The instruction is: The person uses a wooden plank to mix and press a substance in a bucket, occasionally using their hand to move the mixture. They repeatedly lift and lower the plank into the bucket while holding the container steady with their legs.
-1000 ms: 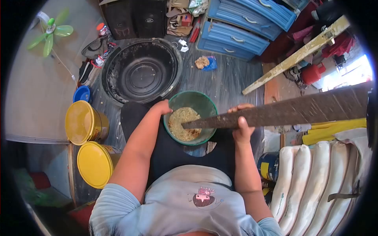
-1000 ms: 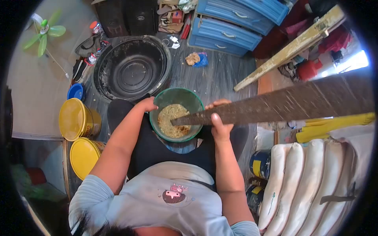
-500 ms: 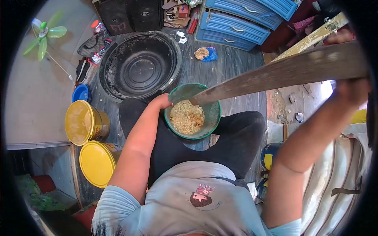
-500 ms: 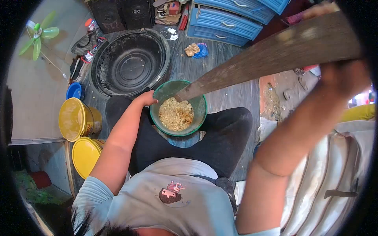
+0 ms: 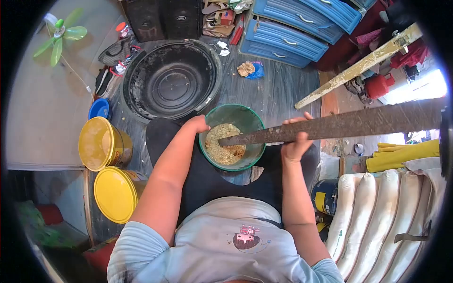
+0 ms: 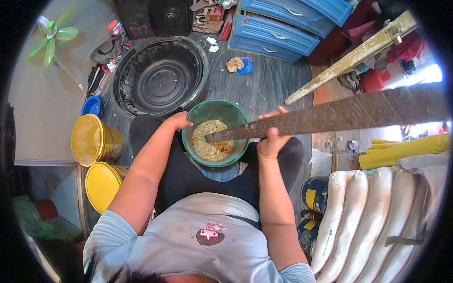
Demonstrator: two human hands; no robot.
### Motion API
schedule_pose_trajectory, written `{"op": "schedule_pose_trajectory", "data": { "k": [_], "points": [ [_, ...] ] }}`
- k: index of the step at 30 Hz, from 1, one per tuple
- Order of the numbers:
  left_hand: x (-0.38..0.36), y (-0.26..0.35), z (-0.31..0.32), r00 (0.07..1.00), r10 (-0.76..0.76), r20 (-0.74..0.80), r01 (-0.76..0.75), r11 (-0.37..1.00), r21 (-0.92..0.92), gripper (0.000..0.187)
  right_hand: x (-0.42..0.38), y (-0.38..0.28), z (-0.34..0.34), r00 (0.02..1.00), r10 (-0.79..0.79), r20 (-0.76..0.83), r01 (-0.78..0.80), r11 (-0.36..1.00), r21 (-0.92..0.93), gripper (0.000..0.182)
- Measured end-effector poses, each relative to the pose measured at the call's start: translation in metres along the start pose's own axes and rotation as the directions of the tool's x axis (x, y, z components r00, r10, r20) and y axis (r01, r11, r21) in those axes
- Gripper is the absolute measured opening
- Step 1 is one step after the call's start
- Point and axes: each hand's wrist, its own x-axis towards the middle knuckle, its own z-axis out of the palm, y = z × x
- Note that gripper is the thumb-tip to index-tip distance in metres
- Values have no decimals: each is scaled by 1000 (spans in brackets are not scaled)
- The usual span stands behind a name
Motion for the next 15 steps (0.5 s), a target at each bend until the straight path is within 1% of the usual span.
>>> {"op": "schedule_pose_trajectory", "data": {
  "k": [1, 3, 5, 7, 8, 9, 11, 12, 13, 14, 15],
  "points": [
    [1, -3, 3, 1000, -1, -4, 1, 1000, 1, 55, 3, -5, -4, 997, -78, -21, 79, 995, 60, 72],
    [9, -5, 7, 1000, 16, -20, -15, 998, 58, 55, 4, -19, -6, 995, -96, 10, 96, 995, 41, 76],
    [11, -8, 9, 1000, 12, -11, -12, 999, 49, 56, 12, -49, -2, 992, -126, 21, 120, 976, 180, 76],
    [8, -9, 8, 999, 41, -33, -40, 999, 30, 56, 35, -100, 1, 980, -178, 90, 160, 971, 175, 78],
    [6, -8, 6, 999, 42, -21, -41, 998, 37, 56, 50, -130, 1, 967, -223, 125, 215, 974, 78, 82],
    [4, -7, 4, 999, 31, -7, -31, 999, 18, 55, 64, -156, -2, 954, -265, 144, 262, 964, 39, 87],
    [-1, -5, 2, 1000, 26, 13, -26, 1000, 5, 55, 96, -212, 1, 913, -310, 266, 308, 950, 50, 87],
    [-3, -4, 1, 1000, 21, 12, -21, 999, -35, 55, 120, -233, 4, 848, -317, 424, 287, 948, 135, 84],
    [-3, -4, 1, 1000, 16, 10, -15, 997, -77, 55, 140, -253, 7, 753, -330, 570, 251, 944, 216, 81],
    [-3, -6, 1, 999, 44, -8, -44, 998, -49, 55, 148, -279, 15, 957, -156, 246, 157, 987, 16, 83],
    [-2, -6, 2, 999, 47, -5, -48, 998, -49, 55, 152, -292, 24, 989, -9, -146, -11, 991, -132, 84]
  ]
}}
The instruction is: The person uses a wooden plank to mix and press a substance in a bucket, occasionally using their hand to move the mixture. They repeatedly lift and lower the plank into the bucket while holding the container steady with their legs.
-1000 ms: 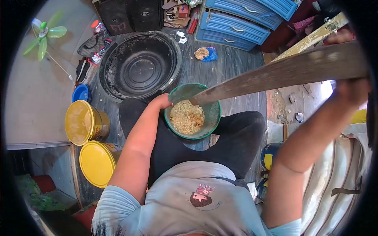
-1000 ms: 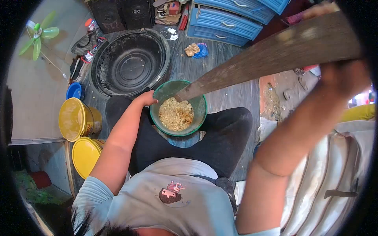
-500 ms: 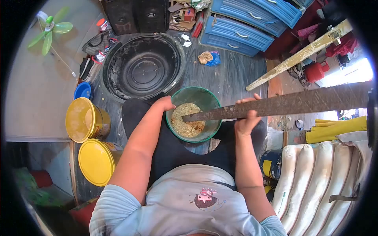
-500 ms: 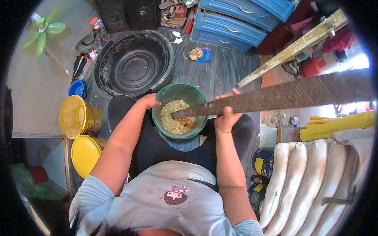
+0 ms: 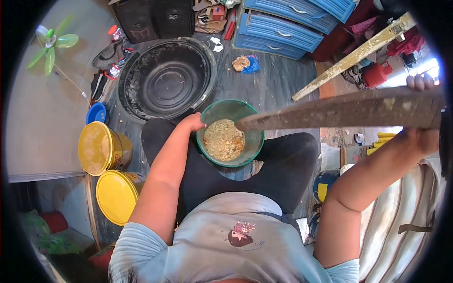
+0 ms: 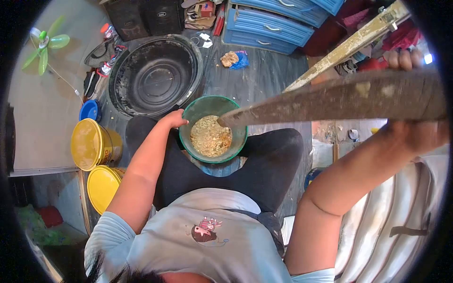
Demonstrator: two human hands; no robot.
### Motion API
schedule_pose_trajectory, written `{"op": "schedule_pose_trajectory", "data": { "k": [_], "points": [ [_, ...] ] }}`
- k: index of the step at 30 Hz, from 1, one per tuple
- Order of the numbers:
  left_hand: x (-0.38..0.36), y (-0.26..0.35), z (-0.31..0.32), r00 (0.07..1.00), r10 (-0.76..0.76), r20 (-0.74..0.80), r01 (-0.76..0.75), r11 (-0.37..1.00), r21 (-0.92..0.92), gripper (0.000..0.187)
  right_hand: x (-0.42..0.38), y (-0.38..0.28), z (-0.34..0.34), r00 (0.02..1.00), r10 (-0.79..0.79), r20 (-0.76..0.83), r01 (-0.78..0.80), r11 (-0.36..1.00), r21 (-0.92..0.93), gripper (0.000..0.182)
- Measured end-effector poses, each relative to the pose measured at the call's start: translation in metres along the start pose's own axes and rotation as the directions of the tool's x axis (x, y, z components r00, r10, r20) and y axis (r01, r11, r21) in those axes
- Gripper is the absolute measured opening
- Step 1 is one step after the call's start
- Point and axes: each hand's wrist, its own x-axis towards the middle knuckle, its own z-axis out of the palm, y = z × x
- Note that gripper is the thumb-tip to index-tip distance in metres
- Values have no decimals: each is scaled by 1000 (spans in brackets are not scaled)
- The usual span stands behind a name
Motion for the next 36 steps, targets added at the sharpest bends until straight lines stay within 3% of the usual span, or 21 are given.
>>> {"op": "schedule_pose_trajectory", "data": {
  "k": [1, 2, 4, 6, 7, 8, 9, 10, 13, 15, 16, 18, 21, 23, 25, 29, 31, 34, 36],
  "points": [
    [0, 0, 0, 1000, -14, 6, 14, 1000, -9, 55, -3, 27, 3, 780, -387, 491, 237, 910, 341, 81],
    [0, 0, -1, 1000, -28, 10, 28, 999, -18, 55, -13, 32, 12, 956, -234, 177, 213, 968, 129, 81],
    [6, -5, 3, 1000, -16, -3, 16, 1000, -2, 55, -10, 85, 1, 836, -281, 472, 259, 959, 113, 71],
    [6, -5, 3, 1000, -5, -18, 5, 1000, 13, 55, -52, 173, 21, 968, -249, 4, 244, 953, 181, 53],
    [3, -1, 0, 1000, -10, -10, 10, 1000, 2, 55, -80, 229, 18, 974, -142, 178, 122, 986, 118, 47],
    [-1, 0, -2, 1000, -16, 0, 16, 1000, -9, 55, -102, 309, -2, 964, -116, 240, 146, 983, -109, 44],
    [-5, 0, -1, 1000, -17, -4, 17, 1000, -9, 55, -137, 331, 7, 961, 126, 246, -141, 989, 43, 39],
    [-8, 2, -2, 1000, -10, -3, 10, 1000, -13, 54, -154, 344, 8, 971, 182, 154, -191, 980, 48, 35],
    [-13, 12, -8, 1000, 4, -7, -4, 1000, -9, 52, -167, 331, 10, 985, 168, 39, -169, 985, 29, 37],
    [-6, 5, -5, 1000, 14, -18, -14, 1000, 2, 53, -163, 305, 7, 999, -39, -38, 38, 999, -34, 41],
    [-5, 5, -5, 1000, -15, -4, 15, 1000, -4, 54, -154, 291, 1, 988, -144, -61, 145, 989, 28, 43],
    [-6, 7, -2, 999, -46, 16, 46, 999, -4, 55, -143, 272, -13, 988, -152, 7, 149, 979, 137, 42],
    [-2, 6, -2, 998, -61, 29, 61, 998, 11, 57, -138, 233, -14, 986, -167, -22, 168, 972, 164, 44],
    [10, -8, 11, 1000, -4, -28, 6, 998, 69, 57, -121, 193, -17, 957, -283, 57, 278, 956, 89, 47],
    [0, 0, 3, 1000, -22, -10, 23, 998, 56, 57, -105, 142, -21, 947, -299, 117, 283, 950, 135, 47],
    [-4, 3, -3, 999, -26, 32, 26, 1000, 1, 57, -63, 48, -28, 866, -319, 385, 208, 930, 303, 50],
    [-3, 2, -2, 999, -23, 27, 22, 1000, 9, 56, -45, 26, -34, 862, -309, 402, 203, 937, 286, 53],
    [-6, 6, -5, 1000, -14, 16, 14, 1000, 3, 54, -39, 33, -23, 858, -313, 408, 224, 942, 251, 52],
    [-6, 5, -6, 1000, -12, 13, 13, 1000, -14, 54, -48, 77, -15, 916, -250, 314, 179, 955, 237, 49]
  ]
}}
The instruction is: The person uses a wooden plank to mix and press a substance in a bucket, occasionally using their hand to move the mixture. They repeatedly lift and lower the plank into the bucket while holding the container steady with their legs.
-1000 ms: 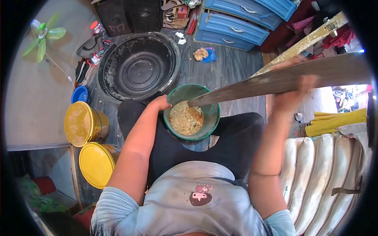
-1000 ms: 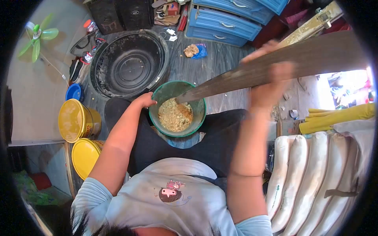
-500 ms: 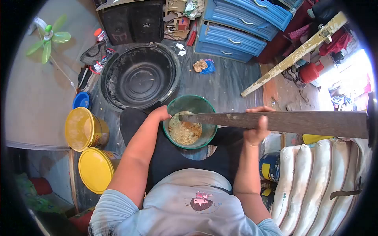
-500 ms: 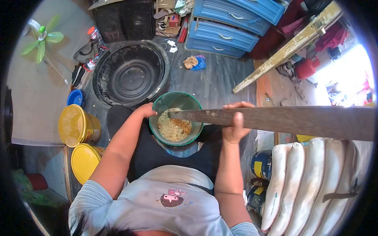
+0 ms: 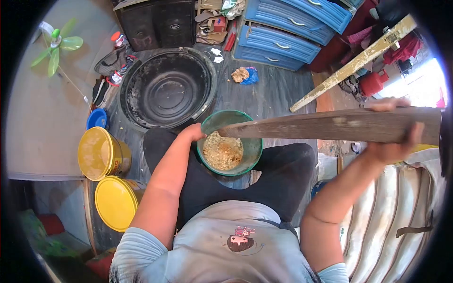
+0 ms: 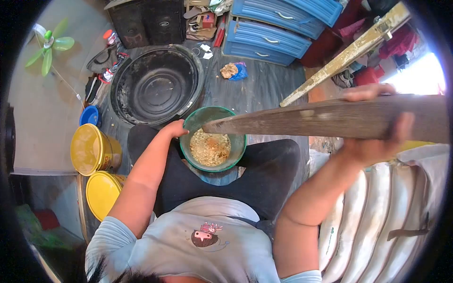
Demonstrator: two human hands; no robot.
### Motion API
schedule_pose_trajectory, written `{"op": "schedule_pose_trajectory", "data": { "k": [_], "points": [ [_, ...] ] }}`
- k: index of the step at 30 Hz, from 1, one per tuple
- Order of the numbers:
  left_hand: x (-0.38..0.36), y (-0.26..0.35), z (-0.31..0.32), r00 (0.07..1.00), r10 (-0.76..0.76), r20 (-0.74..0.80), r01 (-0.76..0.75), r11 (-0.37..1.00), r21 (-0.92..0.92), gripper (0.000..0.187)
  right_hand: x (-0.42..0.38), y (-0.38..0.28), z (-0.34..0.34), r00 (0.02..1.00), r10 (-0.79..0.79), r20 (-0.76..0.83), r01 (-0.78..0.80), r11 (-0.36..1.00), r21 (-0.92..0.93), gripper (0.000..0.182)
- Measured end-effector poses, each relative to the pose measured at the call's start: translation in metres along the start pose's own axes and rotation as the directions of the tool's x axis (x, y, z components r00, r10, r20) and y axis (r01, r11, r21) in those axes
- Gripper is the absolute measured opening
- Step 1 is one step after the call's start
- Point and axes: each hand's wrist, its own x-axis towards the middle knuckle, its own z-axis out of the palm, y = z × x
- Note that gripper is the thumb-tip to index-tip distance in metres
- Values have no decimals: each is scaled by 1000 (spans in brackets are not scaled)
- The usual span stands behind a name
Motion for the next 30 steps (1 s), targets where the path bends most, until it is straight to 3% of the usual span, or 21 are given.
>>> {"op": "schedule_pose_trajectory", "data": {
  "k": [2, 4, 5, 6, 7, 8, 10, 12, 14, 16, 19, 22, 24, 25, 26, 27, 28, 29, 30],
  "points": [
    [3, -3, 4, 1000, 26, -9, -25, 997, 78, 57, -38, 74, 15, 979, 14, -204, -23, 999, -46, 39],
    [2, -2, 4, 1000, -5, -22, 7, 996, 85, 58, -99, 178, 6, 983, 56, -177, -87, 981, -172, 32],
    [0, -1, 3, 999, -32, -32, 35, 995, 98, 58, -126, 213, 6, 921, 304, -243, -313, 950, 2, 29],
    [2, 0, 2, 999, -29, -39, 33, 994, 100, 58, -132, 220, 16, 913, 212, -350, -260, 961, -97, 27],
    [2, -2, 3, 999, -34, -32, 35, 999, 36, 59, -134, 219, 21, 870, 284, -404, -325, 945, -35, 30],
    [-2, -4, 5, 999, -36, -14, 36, 999, -22, 59, -137, 211, 25, 865, 287, -411, -327, 945, -29, 30],
    [-3, -2, 1, 999, -18, -33, 19, 1000, 20, 59, -128, 195, 28, 924, 128, -361, -195, 969, -155, 38],
    [-3, 0, 4, 999, -3, -38, 5, 999, 51, 59, -111, 175, 21, 926, -55, -374, 42, 998, -42, 58],
    [-1, -1, 3, 998, -58, 5, 58, 998, 23, 59, -94, 134, 23, 884, -49, -464, 14, 997, -79, 78],
    [6, -4, 4, 997, -31, -65, 35, 998, 57, 58, -93, 100, 21, 904, -32, -426, 11, 999, -52, 89],
    [2, -12, 8, 1000, -29, -8, 28, 999, -31, 59, -58, 28, 17, 952, -154, -266, 112, 980, -165, 83],
    [8, -13, 10, 999, -6, -53, 9, 998, 60, 58, 5, -65, -14, 964, -234, -123, 175, 914, -366, 85],
    [9, -14, 9, 1000, -3, -30, 4, 999, 54, 58, 36, -108, 58, 910, -202, -363, 137, 971, -197, 79],
    [9, -14, 8, 1000, -21, -7, 21, 1000, 23, 58, 50, -115, 41, 909, -200, -365, 133, 971, -200, 79],
    [9, -13, 7, 999, -39, 12, 39, 999, -10, 59, 70, -124, 8, 978, -197, -66, 175, 952, -252, 77],
    [6, -10, 6, 1000, -25, -7, 25, 1000, 12, 59, 81, -121, 0, 957, -163, 238, 229, 931, -286, 76],
    [5, -10, 7, 1000, -26, -6, 26, 1000, 12, 59, 85, -113, -10, 923, -114, 368, 210, 950, -230, 74],
    [5, -10, 7, 1000, -24, -10, 24, 1000, 20, 59, 73, -97, -2, 981, -142, 133, 193, 806, -560, 75],
    [5, -10, 7, 1000, -23, -18, 24, 999, 26, 59, 57, -73, 8, 966, -244, -86, 74, 579, -812, 77]
  ]
}}
